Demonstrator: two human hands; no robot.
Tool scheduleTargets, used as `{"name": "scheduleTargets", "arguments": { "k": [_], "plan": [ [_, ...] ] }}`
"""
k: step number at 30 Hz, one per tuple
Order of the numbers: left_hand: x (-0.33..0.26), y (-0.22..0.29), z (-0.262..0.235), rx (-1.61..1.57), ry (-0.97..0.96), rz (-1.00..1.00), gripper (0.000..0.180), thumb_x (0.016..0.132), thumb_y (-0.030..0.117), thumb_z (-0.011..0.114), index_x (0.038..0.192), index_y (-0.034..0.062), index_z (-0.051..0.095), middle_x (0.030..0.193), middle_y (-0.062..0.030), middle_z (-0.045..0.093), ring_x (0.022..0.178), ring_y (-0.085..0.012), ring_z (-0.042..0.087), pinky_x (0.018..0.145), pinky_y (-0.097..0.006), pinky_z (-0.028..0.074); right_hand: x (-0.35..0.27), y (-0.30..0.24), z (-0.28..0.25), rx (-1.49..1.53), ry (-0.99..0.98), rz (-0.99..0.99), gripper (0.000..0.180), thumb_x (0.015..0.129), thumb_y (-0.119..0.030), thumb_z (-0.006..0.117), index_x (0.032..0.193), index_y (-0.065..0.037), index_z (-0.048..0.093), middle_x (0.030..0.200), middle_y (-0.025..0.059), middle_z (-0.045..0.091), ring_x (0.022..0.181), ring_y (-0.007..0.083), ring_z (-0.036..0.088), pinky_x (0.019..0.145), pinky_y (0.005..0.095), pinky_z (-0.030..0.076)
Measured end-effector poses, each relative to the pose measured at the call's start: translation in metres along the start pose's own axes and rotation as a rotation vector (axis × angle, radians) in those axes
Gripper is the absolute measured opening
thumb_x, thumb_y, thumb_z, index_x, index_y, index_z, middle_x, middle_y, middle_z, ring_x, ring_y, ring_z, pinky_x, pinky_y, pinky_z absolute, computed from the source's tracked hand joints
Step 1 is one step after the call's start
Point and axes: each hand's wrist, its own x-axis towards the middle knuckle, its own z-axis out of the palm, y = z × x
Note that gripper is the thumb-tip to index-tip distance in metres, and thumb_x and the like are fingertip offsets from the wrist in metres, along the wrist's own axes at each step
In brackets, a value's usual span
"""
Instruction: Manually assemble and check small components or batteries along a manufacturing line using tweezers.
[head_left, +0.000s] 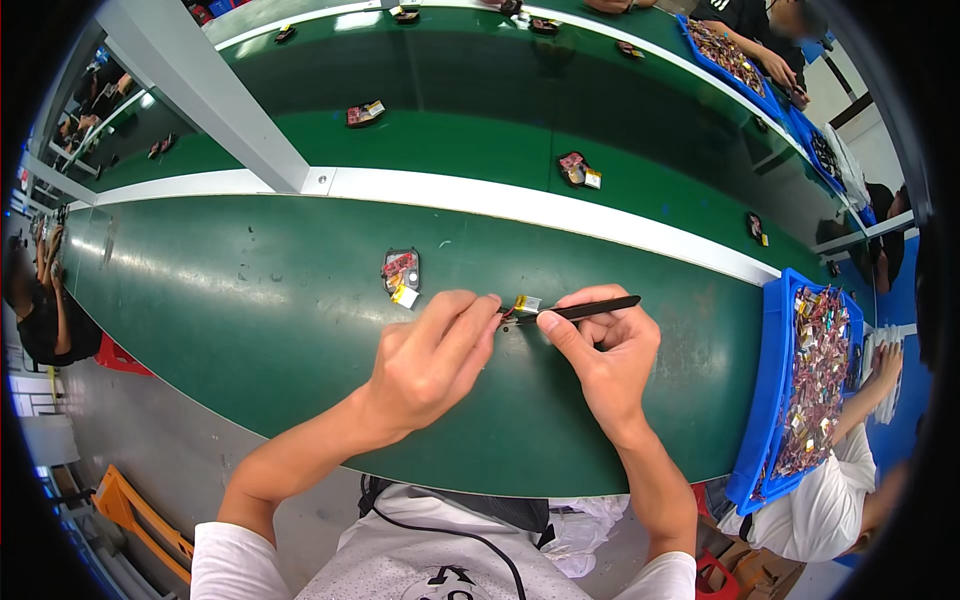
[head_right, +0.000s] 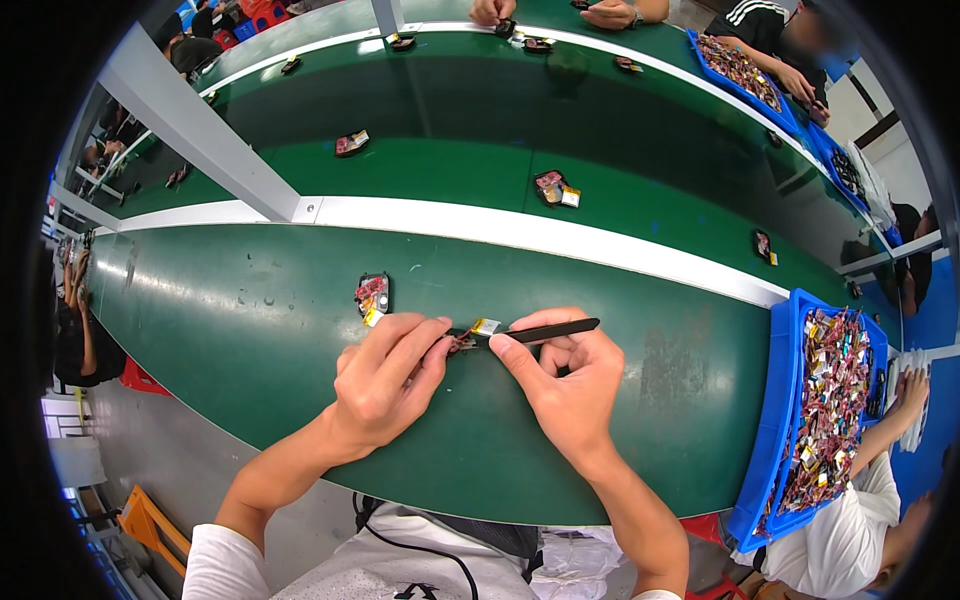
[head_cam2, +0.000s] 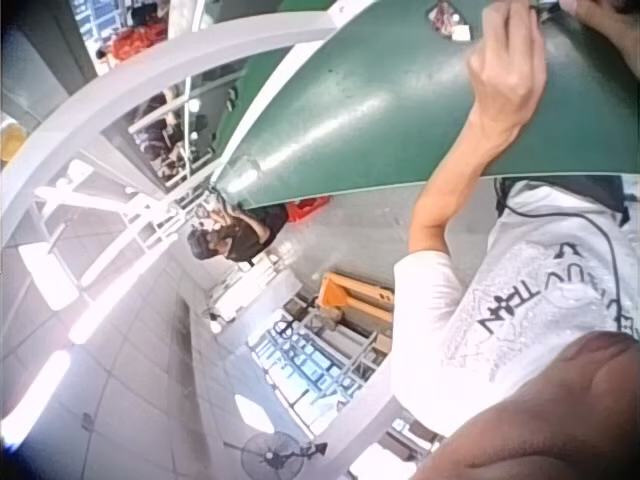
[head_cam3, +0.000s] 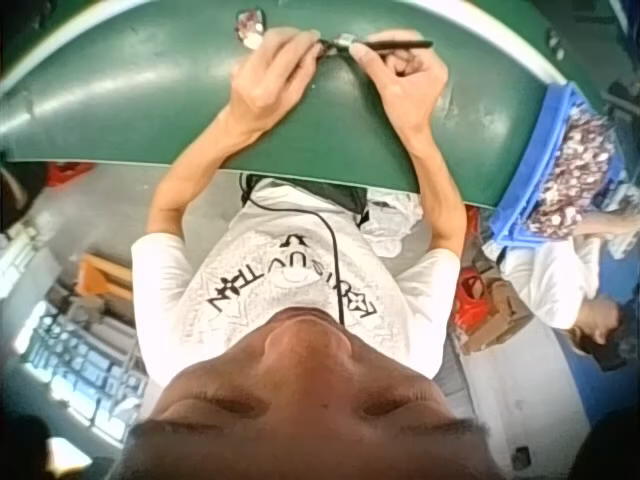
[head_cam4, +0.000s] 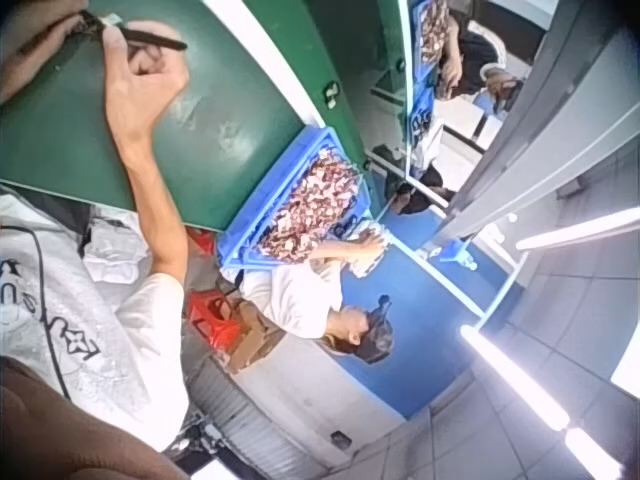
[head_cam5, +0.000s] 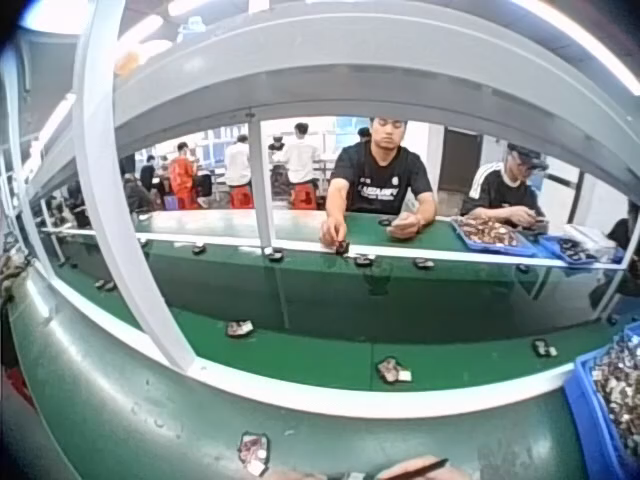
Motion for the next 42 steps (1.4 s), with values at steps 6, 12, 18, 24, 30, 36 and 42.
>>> {"name": "scheduleTargets", "arguments": {
  "k": [6,12,18,24,30,36,42],
  "plan": [
    [0.0,0.005,0.005,0.009,0.0,0.019,0.027,0.074,-0.01,0.077,0.1,-0.0036,0.072,0.089,-0.01,0.067,0.056,-0.0166,0.061,0.045,-0.028,0.045,-0.002,0.001,-0.007,0.003,-0.005,0.002,0.016,0.084,0.002,0.081,0.094,0.001,0.069,0.061,-0.0082,0.052,0.05,-0.0033,0.035,0.045,0.0186,0.021],
    [0.001,0.008,0.006,-0.067,-0.011,-0.084,0.021,0.077,-0.009,0.077,0.097,-0.0033,0.072,0.088,-0.0105,0.067,0.055,-0.0133,0.06,0.045,-0.027,0.045,-0.002,0.001,-0.009,-0.008,-0.013,-0.005,0.016,0.084,0.004,0.08,0.093,0.001,0.068,0.061,-0.008,0.052,0.05,-0.0034,0.035,0.045,0.0185,0.021],
    [0.015,0.01,-0.007,-0.73,-0.282,-0.907,0.012,0.096,0.001,0.065,0.107,-0.0048,0.062,0.096,-0.0104,0.068,0.06,-0.0101,0.063,0.047,-0.022,0.047,-0.001,-0.003,-0.014,0.081,-0.041,0.049,0.016,0.084,0.004,0.08,0.094,0.001,0.067,0.068,-0.0038,0.06,0.051,-0.0031,0.038,0.046,0.0181,0.025],
    [0.018,0.001,-0.005,-1.1,-0.282,-0.921,0.026,0.099,0.001,0.061,0.125,-0.0045,0.06,0.103,-0.0122,0.066,0.068,-0.0119,0.065,0.048,-0.021,0.048,0.0,-0.006,-0.018,0.247,-0.035,0.143,0.02,0.085,0.005,0.079,0.099,0.002,0.066,0.077,0.0044,0.07,0.054,-0.0017,0.048,0.047,0.0177,0.031],
    [0.013,-0.002,-0.003,-1.158,-0.374,-0.871,0.035,0.098,-0.002,0.061,0.133,-0.0055,0.058,0.101,-0.0121,0.066,0.07,-0.0127,0.064,0.049,-0.022,0.05,0.003,-0.012,-0.028,0.397,-0.094,0.262,0.019,0.087,0.003,0.076,0.102,0.001,0.065,0.086,0.0146,0.075,0.054,0.0006,0.053,0.045,0.0179,0.03],
    [0.011,-0.007,-0.005,-1.12,-0.381,-0.836,0.031,0.099,-0.002,0.06,0.13,-0.0067,0.057,0.09,-0.0138,0.067,0.065,-0.0139,0.063,0.045,-0.024,0.05,0.004,-0.011,-0.027,0.461,-0.14,0.295,0.018,0.088,0.0,0.076,0.102,0.0,0.065,0.088,0.0181,0.076,0.051,0.0002,0.049,0.043,0.0181,0.025],
    [0.014,-0.002,-0.001,-1.114,-0.36,-0.819,0.03,0.101,0.004,0.06,0.13,-0.0028,0.061,0.076,-0.0078,0.067,0.057,-0.0092,0.06,0.045,-0.021,0.044,0.001,-0.008,-0.031,0.449,-0.094,0.23,0.019,0.087,0.002,0.077,0.102,0.0,0.065,0.087,0.0153,0.075,0.051,-0.0002,0.047,0.043,0.0185,0.028]
  ]
}}
